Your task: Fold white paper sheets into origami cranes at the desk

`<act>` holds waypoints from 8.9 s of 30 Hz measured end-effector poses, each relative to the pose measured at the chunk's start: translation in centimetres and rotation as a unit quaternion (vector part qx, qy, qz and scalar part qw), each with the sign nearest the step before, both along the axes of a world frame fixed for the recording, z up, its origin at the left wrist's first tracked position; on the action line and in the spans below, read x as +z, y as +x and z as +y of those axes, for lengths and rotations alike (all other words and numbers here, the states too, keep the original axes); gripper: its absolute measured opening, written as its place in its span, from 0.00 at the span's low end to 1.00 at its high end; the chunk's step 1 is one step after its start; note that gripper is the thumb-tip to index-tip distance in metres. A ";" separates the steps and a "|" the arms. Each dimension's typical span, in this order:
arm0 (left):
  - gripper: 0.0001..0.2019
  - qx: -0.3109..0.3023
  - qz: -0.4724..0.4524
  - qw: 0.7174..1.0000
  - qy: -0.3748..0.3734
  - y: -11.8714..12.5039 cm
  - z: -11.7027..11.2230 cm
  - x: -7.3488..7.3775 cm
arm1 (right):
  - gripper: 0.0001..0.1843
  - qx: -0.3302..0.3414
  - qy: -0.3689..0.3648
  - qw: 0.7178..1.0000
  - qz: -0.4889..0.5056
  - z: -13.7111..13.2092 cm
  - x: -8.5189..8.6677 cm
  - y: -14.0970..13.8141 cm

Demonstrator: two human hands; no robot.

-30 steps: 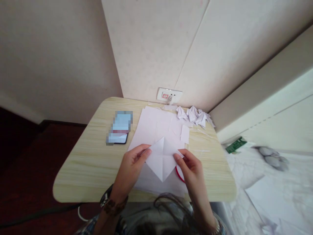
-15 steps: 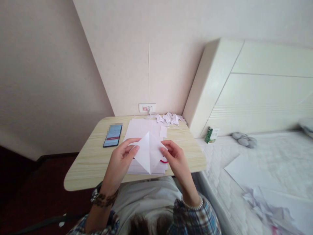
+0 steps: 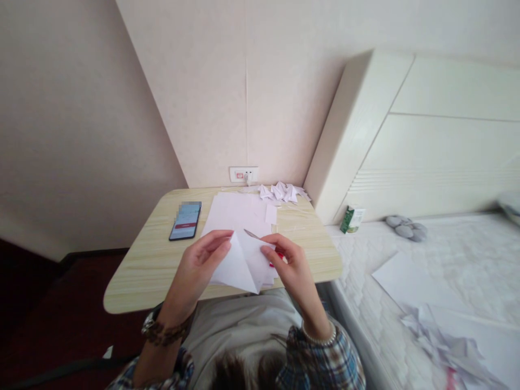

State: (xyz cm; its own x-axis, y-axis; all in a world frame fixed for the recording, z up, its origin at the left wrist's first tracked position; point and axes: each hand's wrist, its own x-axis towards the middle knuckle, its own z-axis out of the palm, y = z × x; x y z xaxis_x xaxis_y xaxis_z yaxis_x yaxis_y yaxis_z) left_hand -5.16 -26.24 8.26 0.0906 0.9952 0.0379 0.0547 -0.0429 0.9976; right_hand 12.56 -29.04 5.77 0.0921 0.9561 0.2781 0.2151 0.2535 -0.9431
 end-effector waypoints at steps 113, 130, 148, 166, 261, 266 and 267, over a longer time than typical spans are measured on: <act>0.18 -0.069 -0.155 0.983 -0.069 1.5 -1.3 0.4 | 0.10 0.039 0.183 0.976 -0.113 -1.6 0.8 1.4; 0.20 -0.117 -0.086 0.988 -0.058 1.6 -1.4 0.6 | 0.09 0.016 0.206 0.976 -0.062 -1.7 1.5 1.0; 0.17 -0.150 -0.083 0.985 -0.015 0.8 -1.5 0.2 | 0.09 0.001 0.191 0.982 0.000 -1.7 1.4 1.0; 0.11 -0.140 -0.034 0.984 -0.104 0.8 -0.9 0.4 | 0.07 -0.141 0.039 0.983 0.114 -1.0 0.7 1.1; 0.27 0.060 -0.140 0.988 -0.006 2.8 -0.9 -1.0 | 0.21 0.024 -0.041 0.999 0.007 -1.1 -0.4 -1.2; 0.35 -0.042 -0.104 0.992 -0.055 2.5 -1.0 -0.8 | 0.14 -0.071 -0.035 0.996 0.047 -0.6 -0.6 0.0; 0.37 -0.064 -0.096 0.991 -0.063 2.5 -1.0 -0.8 | 0.15 -0.088 -0.034 0.994 0.056 -0.6 -0.5 0.1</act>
State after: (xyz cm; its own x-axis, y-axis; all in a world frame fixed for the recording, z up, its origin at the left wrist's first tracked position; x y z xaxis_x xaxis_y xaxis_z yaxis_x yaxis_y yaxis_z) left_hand -2.69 -27.26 7.43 0.2189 0.9741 -0.0568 -0.1347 0.0878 0.9870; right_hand 12.67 -29.64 5.23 0.2860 0.9388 0.1922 0.1431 0.1565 -0.9773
